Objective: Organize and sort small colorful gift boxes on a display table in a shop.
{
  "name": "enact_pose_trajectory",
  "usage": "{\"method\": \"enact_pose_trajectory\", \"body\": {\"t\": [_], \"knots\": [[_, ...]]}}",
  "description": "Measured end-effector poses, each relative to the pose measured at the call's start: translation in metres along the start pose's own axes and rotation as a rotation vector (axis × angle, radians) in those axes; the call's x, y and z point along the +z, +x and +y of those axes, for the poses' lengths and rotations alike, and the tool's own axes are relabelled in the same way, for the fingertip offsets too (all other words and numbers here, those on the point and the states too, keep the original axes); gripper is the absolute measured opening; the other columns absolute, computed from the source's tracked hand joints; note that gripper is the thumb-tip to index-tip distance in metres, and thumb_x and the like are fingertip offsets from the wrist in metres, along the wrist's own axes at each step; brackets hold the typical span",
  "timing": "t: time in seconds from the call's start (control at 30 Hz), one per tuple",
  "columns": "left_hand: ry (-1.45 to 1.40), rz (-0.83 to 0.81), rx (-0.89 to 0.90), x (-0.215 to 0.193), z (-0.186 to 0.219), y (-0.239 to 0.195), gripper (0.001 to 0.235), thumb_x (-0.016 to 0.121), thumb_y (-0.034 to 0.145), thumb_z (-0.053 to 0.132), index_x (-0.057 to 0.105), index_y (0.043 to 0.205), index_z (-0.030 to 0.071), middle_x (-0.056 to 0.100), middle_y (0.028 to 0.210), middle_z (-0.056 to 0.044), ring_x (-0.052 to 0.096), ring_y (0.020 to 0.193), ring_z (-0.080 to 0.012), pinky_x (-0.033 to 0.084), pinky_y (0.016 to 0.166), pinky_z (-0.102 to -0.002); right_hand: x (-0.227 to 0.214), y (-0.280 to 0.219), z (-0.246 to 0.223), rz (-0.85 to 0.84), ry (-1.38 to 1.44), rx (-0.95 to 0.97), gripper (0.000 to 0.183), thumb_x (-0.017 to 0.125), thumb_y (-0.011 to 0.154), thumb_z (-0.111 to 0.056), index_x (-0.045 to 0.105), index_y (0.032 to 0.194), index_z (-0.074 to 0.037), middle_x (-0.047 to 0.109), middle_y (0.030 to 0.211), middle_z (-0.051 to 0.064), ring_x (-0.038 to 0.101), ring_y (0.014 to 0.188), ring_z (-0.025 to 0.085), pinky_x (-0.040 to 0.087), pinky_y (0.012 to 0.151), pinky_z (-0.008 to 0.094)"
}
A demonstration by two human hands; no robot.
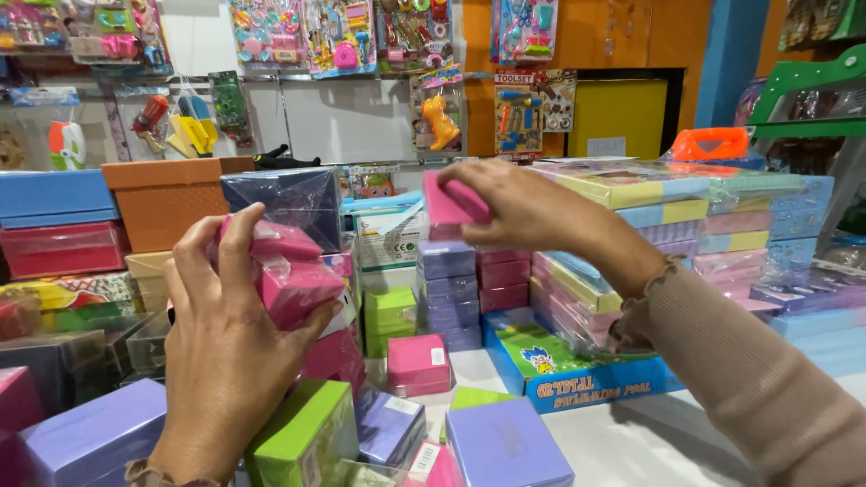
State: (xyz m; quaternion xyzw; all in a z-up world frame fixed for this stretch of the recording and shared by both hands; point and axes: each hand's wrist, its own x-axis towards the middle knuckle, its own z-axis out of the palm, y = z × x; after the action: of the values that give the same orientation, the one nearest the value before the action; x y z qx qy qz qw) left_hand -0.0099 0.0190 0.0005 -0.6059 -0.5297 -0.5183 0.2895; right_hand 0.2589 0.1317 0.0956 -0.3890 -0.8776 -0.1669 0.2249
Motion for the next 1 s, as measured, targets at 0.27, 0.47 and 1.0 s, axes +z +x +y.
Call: {"method": "enact_pose_trajectory", "body": {"t": [0.27,0.47,1.0], "knots": [[0.036,0.039,0.041,0.003,-0.005,-0.002,0.106,0.094,0.059,0.037,0.041,0.147,0.013,0.041,0.139,-0.019,0.046,0.128,-0.0436,0.053,0.088,-0.055,0.026,0.055,0.081,0.091,-0.254,-0.119,0.066,0.077,0.079,-0.028,0.051,0.137,-0.009,0.058,0.135,0.015,0.048,0.132,0.035,0.041,0.109,0.046],[-0.003,0.031,0.021,-0.003,-0.001,0.0,0.104,0.093,0.059,0.035,0.041,0.146,0.013,0.041,0.138,-0.019,0.045,0.127,-0.044,0.052,0.087,-0.055,0.04,0.065,0.095,-0.04,-0.604,0.069,0.036,0.057,0.095,-0.02,0.059,0.131,-0.019,0.068,0.127,0.007,0.059,0.127,0.03,0.044,0.102,0.053],[-0.013,0.058,0.058,-0.004,-0.003,-0.001,0.103,0.093,0.058,0.031,0.042,0.145,0.012,0.042,0.138,-0.02,0.045,0.127,-0.0438,0.051,0.09,-0.054,0.047,0.065,0.096,-0.098,-0.403,0.202,0.035,0.055,0.094,-0.008,0.046,0.127,-0.002,0.071,0.11,0.027,0.069,0.103,0.044,0.055,0.085,0.054]]}}
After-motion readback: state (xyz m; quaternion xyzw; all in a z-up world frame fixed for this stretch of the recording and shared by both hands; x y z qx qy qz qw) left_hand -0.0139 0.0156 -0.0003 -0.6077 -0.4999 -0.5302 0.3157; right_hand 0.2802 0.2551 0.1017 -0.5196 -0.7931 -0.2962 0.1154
